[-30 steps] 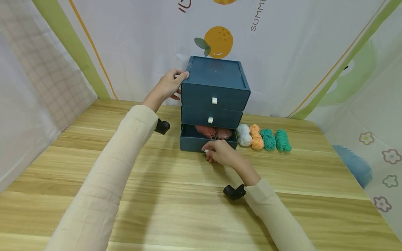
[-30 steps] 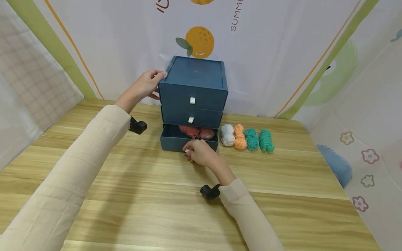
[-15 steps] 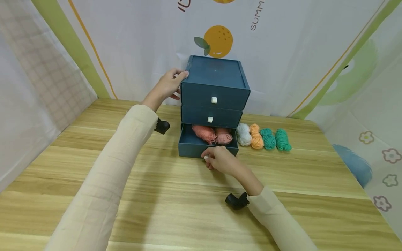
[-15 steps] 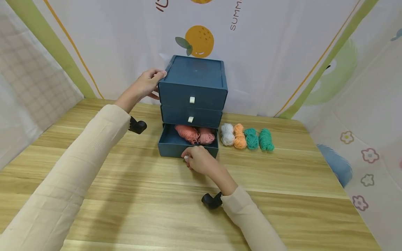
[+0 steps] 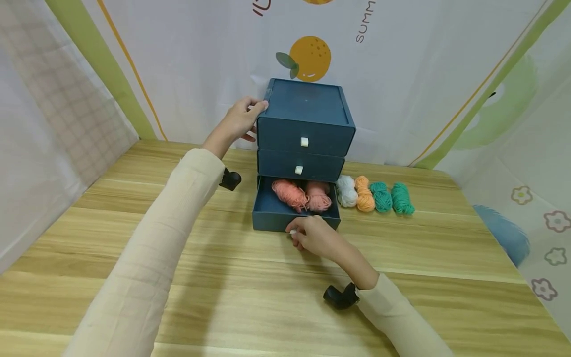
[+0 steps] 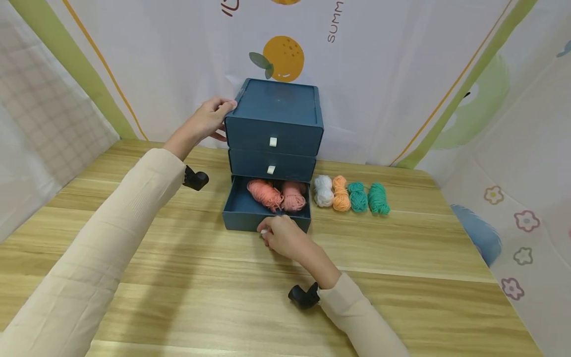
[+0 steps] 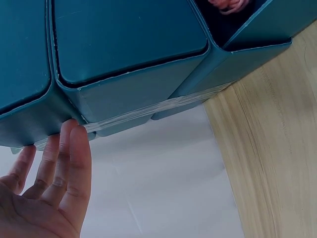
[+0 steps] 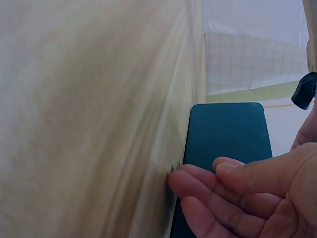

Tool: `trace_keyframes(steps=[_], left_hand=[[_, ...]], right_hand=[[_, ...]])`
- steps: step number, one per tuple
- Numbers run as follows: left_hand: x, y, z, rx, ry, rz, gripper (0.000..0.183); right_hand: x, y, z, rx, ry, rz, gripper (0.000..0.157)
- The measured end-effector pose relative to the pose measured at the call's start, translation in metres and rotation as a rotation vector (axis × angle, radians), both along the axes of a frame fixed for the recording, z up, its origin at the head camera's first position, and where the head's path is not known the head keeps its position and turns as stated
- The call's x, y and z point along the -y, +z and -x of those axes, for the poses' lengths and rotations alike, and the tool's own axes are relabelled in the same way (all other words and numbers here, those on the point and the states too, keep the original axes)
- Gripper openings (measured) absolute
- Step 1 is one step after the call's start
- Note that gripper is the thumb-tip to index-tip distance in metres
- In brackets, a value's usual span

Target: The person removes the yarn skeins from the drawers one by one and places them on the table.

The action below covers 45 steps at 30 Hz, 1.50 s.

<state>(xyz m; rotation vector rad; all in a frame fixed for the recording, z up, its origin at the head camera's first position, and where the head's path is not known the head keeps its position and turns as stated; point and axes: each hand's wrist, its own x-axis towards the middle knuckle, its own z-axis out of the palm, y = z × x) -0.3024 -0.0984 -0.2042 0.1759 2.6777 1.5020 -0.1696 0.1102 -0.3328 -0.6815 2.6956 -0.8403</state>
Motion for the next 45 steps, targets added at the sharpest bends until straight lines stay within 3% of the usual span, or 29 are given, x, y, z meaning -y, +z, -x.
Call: trace_keyframes(steps=[8,20,38,45], left_hand=[[-0.003,0.001,-0.002,0.005,0.008,0.001,0.056],[0.000,0.000,0.000,-0.002,0.007,0.005,0.057],[0.000,-0.001,0.000,0.004,0.009,0.006,0.059],[-0.001,0.000,0.000,0.003,0.011,0.015,0.058]], right_hand=[[-0.001,-0.002,-0.009,-0.011,0.004,0.014,0.015],[-0.003,-0.001,-0.031,0.021,0.077,0.028,0.016],[0.004,-0.004,-0.043,0.035,-0.030,0.063,0.014],[0.006,-0.004,-0.043,0.043,-0.035,0.082,0.016]])
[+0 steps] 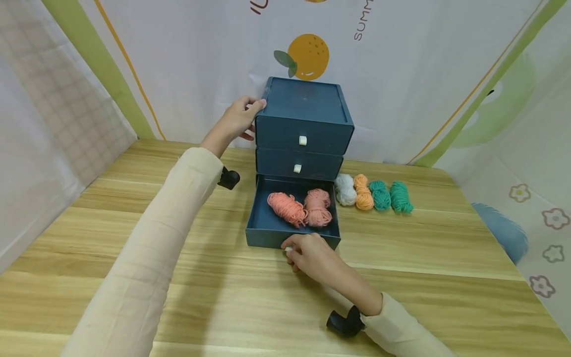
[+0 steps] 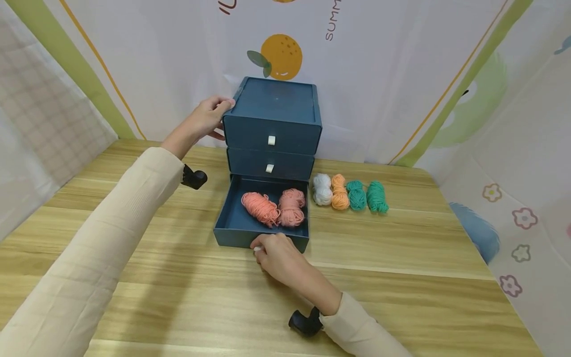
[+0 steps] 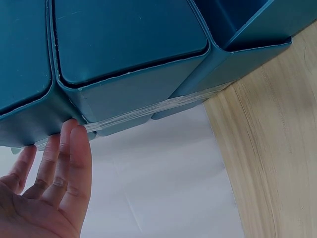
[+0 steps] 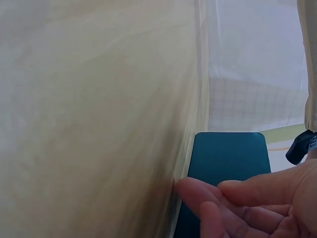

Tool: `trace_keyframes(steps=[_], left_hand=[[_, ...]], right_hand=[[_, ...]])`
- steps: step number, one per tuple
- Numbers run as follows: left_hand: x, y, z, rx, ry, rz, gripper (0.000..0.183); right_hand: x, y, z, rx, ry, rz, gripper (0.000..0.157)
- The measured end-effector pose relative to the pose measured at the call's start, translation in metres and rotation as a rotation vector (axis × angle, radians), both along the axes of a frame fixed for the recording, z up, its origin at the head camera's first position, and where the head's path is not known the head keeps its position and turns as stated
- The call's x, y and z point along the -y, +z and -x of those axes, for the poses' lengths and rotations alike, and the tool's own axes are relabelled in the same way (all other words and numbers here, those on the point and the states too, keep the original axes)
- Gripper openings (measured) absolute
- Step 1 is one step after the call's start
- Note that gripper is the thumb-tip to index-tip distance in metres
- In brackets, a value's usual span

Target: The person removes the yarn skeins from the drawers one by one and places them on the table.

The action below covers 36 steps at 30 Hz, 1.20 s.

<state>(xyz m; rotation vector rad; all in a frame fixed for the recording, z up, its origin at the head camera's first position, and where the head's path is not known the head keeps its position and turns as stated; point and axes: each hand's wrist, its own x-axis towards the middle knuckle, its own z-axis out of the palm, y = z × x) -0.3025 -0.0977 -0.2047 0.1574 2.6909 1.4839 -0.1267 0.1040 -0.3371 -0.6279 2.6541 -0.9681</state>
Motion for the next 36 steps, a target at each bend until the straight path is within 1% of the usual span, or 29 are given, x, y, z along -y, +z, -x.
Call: trace_keyframes(steps=[4,10,13,15,16,17,20,22,24,27,32,36], left_hand=[[0.000,0.000,-0.001,0.002,-0.002,-0.006,0.058],[0.000,0.000,-0.002,0.002,-0.003,-0.011,0.058],[0.000,0.000,-0.002,0.005,-0.002,-0.013,0.058],[-0.001,0.000,-0.002,0.006,-0.002,-0.014,0.058],[0.000,0.000,-0.002,0.005,-0.001,-0.011,0.058],[0.000,0.000,-0.002,0.003,-0.001,-0.009,0.058],[0.000,0.000,-0.001,-0.002,0.002,-0.003,0.058],[0.000,0.000,-0.001,-0.002,0.004,-0.001,0.058],[0.000,0.000,-0.001,-0.003,0.005,-0.002,0.058],[0.000,0.000,0.000,-0.003,0.004,-0.003,0.058],[0.000,0.000,0.000,-0.002,0.002,-0.010,0.057],[0.000,0.000,0.000,-0.001,0.002,-0.014,0.057]], right_hand=[[-0.002,0.003,0.001,-0.001,0.027,-0.011,0.017],[-0.008,0.012,0.005,0.046,0.133,-0.019,0.025],[-0.011,0.023,0.008,0.082,0.178,0.010,0.028],[-0.011,0.033,0.011,0.078,0.196,0.036,0.027],[-0.011,0.038,0.013,0.061,0.199,0.043,0.026],[-0.011,0.043,0.015,0.038,0.197,0.051,0.024],[-0.009,0.054,0.023,-0.111,0.168,0.047,0.019],[-0.007,0.059,0.030,-0.209,0.136,0.029,0.017],[-0.005,0.061,0.037,-0.266,0.098,0.006,0.017],[-0.001,0.059,0.047,-0.272,0.046,-0.051,0.020],[0.007,0.047,0.063,-0.234,-0.029,-0.204,0.025],[0.013,0.038,0.072,-0.199,-0.068,-0.266,0.026]])
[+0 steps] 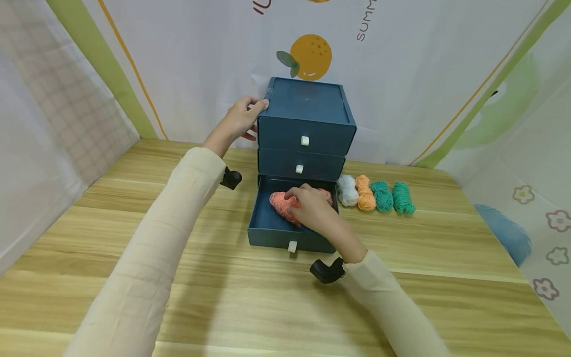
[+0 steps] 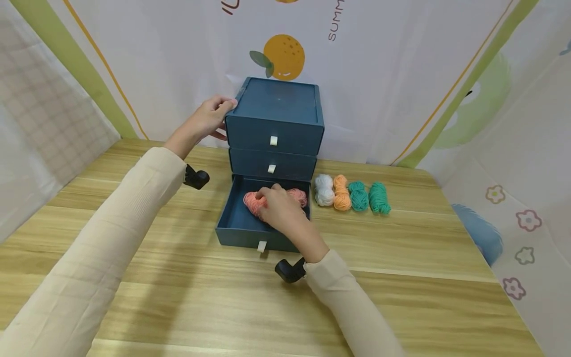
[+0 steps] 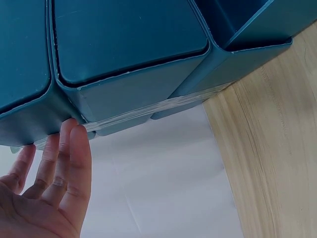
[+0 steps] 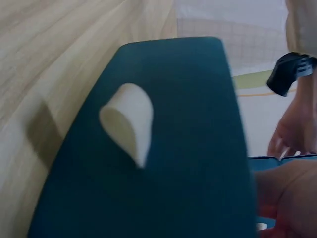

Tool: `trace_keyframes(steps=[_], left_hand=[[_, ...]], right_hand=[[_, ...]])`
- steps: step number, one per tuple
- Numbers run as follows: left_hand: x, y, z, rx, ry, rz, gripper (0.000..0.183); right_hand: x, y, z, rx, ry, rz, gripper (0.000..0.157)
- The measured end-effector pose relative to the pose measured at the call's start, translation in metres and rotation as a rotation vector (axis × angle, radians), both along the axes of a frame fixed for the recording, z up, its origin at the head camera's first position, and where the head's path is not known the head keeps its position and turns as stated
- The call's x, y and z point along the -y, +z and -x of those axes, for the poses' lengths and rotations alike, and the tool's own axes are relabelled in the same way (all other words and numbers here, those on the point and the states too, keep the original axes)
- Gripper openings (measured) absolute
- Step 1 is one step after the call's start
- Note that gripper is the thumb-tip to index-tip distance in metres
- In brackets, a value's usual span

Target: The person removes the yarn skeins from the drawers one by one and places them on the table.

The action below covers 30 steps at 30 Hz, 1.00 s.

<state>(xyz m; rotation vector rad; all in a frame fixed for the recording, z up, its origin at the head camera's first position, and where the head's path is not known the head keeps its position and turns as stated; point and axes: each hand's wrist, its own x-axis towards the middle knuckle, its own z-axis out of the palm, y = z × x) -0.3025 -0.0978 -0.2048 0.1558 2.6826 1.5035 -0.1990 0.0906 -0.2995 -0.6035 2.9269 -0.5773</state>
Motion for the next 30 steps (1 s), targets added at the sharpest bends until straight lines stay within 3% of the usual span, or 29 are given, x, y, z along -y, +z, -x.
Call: trace_keyframes(steps=[9,13,20,30], left_hand=[[0.000,0.000,0.000,-0.007,-0.003,0.004,0.058],[0.001,0.000,0.000,-0.006,-0.007,-0.004,0.057],[0.002,0.000,0.000,-0.002,0.000,0.005,0.057],[0.001,0.000,0.000,0.002,-0.004,-0.010,0.058]], right_hand=[[0.011,-0.008,0.009,0.051,-0.082,-0.076,0.032],[0.016,-0.011,0.011,0.056,-0.095,-0.130,0.026],[0.022,-0.014,0.010,0.002,-0.094,-0.218,0.042],[0.023,-0.014,0.011,0.013,-0.096,-0.199,0.034]])
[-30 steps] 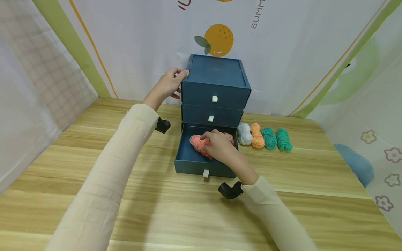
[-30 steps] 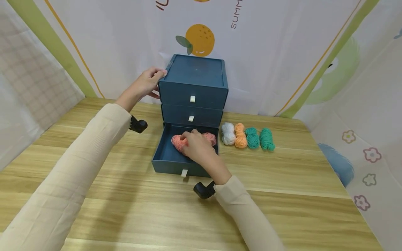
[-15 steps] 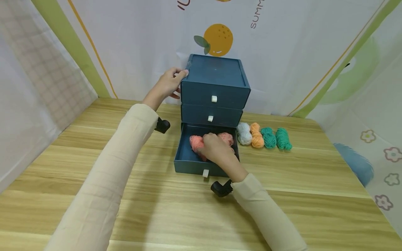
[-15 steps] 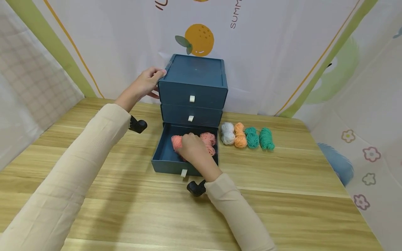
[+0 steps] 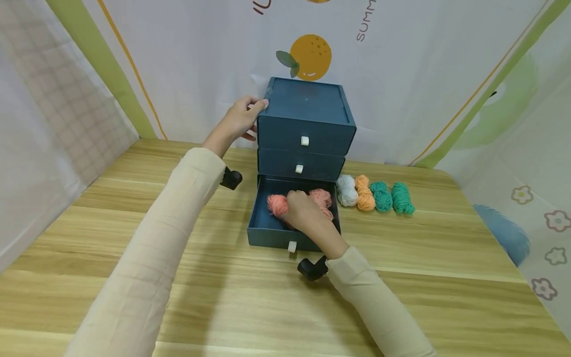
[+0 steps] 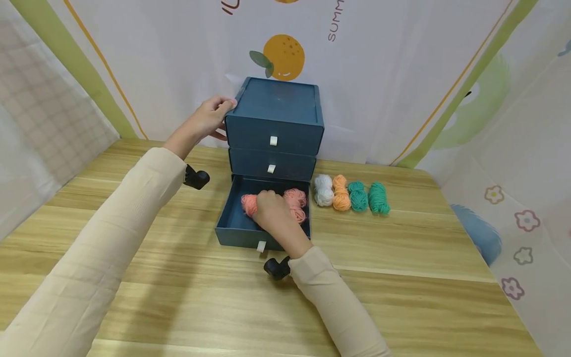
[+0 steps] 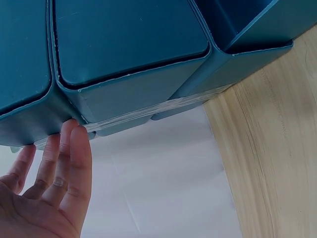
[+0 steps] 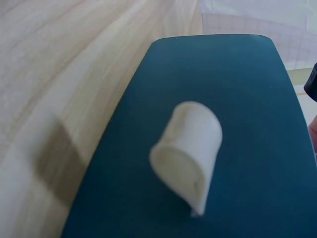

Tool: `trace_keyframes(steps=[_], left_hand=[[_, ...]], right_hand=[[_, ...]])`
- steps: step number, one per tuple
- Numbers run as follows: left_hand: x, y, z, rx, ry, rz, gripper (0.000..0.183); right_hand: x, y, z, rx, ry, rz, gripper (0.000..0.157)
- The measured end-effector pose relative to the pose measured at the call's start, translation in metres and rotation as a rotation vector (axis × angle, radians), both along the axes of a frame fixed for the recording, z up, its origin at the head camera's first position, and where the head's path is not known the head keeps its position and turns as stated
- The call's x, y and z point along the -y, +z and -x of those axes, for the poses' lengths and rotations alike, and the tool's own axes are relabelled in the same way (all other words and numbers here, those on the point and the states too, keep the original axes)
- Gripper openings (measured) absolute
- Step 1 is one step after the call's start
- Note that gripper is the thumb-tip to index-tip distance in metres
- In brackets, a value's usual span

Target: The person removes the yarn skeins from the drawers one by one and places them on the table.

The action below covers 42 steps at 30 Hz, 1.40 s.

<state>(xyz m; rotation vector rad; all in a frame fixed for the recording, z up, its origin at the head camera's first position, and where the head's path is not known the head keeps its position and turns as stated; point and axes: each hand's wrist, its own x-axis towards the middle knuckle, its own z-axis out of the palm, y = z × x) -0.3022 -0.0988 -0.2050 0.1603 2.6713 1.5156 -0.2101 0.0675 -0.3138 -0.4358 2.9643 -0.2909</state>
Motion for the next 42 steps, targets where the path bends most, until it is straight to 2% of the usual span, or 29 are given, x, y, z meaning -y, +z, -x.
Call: trace_keyframes(steps=[5,10,16,20,23,28,42], left_hand=[[0.001,0.000,0.000,-0.006,0.002,0.002,0.057],[0.002,0.000,0.000,-0.005,0.008,0.007,0.057],[0.002,-0.001,0.000,-0.003,0.005,0.004,0.058],[0.002,-0.001,0.000,-0.003,0.006,-0.006,0.056],[0.002,0.000,0.000,-0.005,0.013,-0.014,0.055],[0.001,0.000,0.000,-0.003,0.019,-0.018,0.053],[-0.002,-0.001,0.001,0.000,0.011,-0.010,0.055]], right_hand=[[0.000,0.000,0.002,0.003,-0.008,0.016,0.029],[-0.002,0.002,0.000,-0.016,0.018,0.067,0.023],[-0.010,0.009,-0.006,0.018,0.016,0.181,0.034],[-0.019,0.017,-0.010,-0.008,0.039,0.247,0.036],[-0.029,0.023,-0.014,-0.038,0.060,0.298,0.034],[-0.048,0.036,-0.020,-0.040,0.043,0.380,0.036],[-0.121,0.058,-0.022,-0.025,-0.083,0.485,0.041]])
